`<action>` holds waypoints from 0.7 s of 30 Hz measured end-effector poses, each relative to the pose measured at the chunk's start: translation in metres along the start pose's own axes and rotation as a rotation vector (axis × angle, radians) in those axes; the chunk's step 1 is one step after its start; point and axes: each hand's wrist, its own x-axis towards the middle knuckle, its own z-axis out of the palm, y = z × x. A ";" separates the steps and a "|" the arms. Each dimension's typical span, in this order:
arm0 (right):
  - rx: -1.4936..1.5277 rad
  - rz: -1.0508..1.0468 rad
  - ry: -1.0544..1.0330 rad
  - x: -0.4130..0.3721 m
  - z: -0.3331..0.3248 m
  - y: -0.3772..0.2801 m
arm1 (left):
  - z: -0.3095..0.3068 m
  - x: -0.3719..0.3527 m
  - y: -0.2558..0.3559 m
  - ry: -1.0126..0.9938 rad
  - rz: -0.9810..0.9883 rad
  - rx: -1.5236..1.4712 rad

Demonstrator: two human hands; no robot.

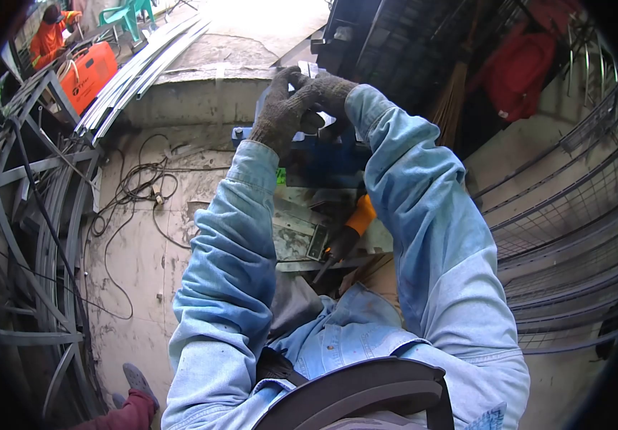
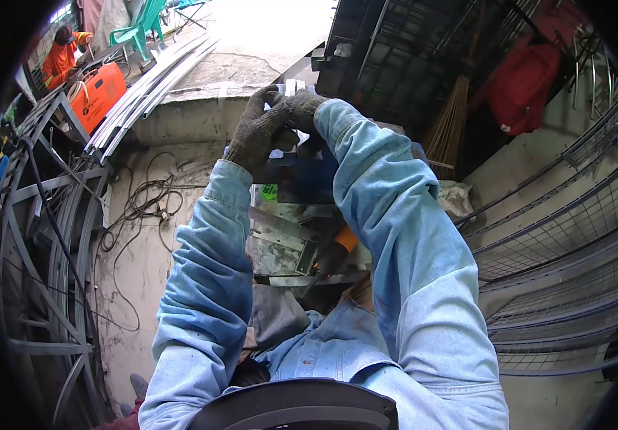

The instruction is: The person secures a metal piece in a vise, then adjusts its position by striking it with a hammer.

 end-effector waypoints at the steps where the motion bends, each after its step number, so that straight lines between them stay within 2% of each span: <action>1: 0.003 -0.001 0.001 -0.003 0.010 0.016 | -0.001 0.002 -0.003 -0.002 -0.012 -0.007; 3: 0.406 0.358 0.014 -0.007 0.020 0.029 | -0.002 0.004 -0.006 -0.005 -0.028 -0.011; 4: 0.075 0.135 -0.041 -0.007 0.012 0.022 | -0.002 0.004 -0.007 -0.007 -0.020 0.008; 5: 0.080 0.135 -0.039 -0.004 0.006 0.013 | -0.002 0.005 -0.009 -0.010 -0.011 0.028; 7: -0.171 0.478 -0.097 0.003 -0.005 -0.009 | -0.003 0.007 -0.011 0.022 -0.024 0.065; 8: -0.169 0.479 -0.096 0.000 -0.013 -0.023 | -0.003 0.008 -0.011 0.056 -0.032 0.099; 10: 0.350 0.855 0.107 -0.002 -0.023 -0.045 | -0.007 0.011 -0.017 0.066 -0.003 0.119; 11: 0.353 0.850 0.103 -0.002 -0.018 -0.038 | -0.009 0.011 -0.019 0.075 0.025 0.136; 14: 0.472 0.620 0.322 -0.003 0.003 -0.019 | -0.011 0.006 -0.020 0.097 0.012 0.115; 15: 0.475 0.620 0.321 -0.005 0.010 -0.014 | -0.012 0.007 -0.021 0.098 0.010 0.117; 17: 0.874 0.566 0.491 -0.006 0.018 -0.020 | -0.013 0.008 -0.023 0.079 0.004 0.058; 19: 0.898 0.611 0.533 0.000 0.025 -0.023 | -0.015 0.006 -0.023 0.073 -0.026 0.025; 21: 1.030 0.603 0.661 0.004 0.034 -0.026 | -0.014 0.002 -0.019 0.065 -0.054 -0.007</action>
